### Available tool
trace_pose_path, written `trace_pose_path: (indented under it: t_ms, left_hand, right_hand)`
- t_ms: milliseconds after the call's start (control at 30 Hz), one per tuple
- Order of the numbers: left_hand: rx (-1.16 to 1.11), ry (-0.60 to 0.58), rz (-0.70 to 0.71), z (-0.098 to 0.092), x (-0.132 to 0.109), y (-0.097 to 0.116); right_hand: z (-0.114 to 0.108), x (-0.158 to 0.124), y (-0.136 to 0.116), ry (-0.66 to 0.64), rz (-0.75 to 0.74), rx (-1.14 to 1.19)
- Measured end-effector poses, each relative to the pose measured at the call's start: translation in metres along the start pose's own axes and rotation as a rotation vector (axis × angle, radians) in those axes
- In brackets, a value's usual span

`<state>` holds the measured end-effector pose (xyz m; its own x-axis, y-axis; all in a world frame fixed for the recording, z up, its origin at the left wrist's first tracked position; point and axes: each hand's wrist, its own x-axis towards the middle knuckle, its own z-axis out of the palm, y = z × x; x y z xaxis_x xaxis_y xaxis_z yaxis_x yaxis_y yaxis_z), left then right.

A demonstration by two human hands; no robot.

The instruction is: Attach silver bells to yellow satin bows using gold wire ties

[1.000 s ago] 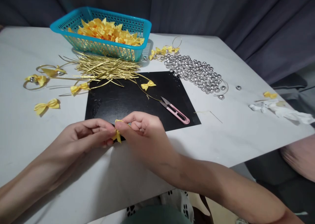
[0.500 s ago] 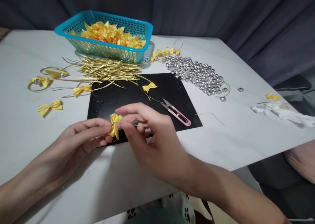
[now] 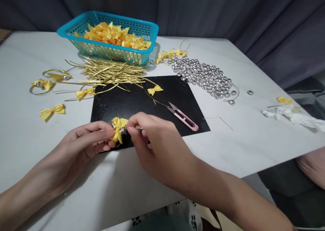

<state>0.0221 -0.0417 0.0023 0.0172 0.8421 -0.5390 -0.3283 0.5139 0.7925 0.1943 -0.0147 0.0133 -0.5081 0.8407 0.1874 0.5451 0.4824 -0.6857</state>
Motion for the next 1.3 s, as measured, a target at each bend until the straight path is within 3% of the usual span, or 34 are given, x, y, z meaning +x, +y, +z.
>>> trace_pose_path:
  t_ms: [300,433,567,767,1300]
  left_hand:
    - [0.059,0.016,0.002,0.002,-0.002,0.0]
    - [0.101,0.04,-0.015,0.002,-0.001,0.001]
    - [0.123,-0.015,-0.016,0.001,0.001,0.0]
    - [0.091,-0.093,0.013,-0.001,0.002,-0.004]
    - [0.112,-0.093,0.03,0.001,0.001,-0.002]
  right_hand:
    - [0.003,-0.002,0.001,-0.086,-0.143,0.08]
    - [0.004,-0.002,0.001,-0.119,-0.122,-0.029]
    - [0.004,-0.001,-0.001,-0.137,-0.068,-0.071]
    - [0.006,-0.001,-0.001,-0.131,-0.015,-0.08]
    - [0.011,-0.002,0.0,-0.14,0.022,-0.055]
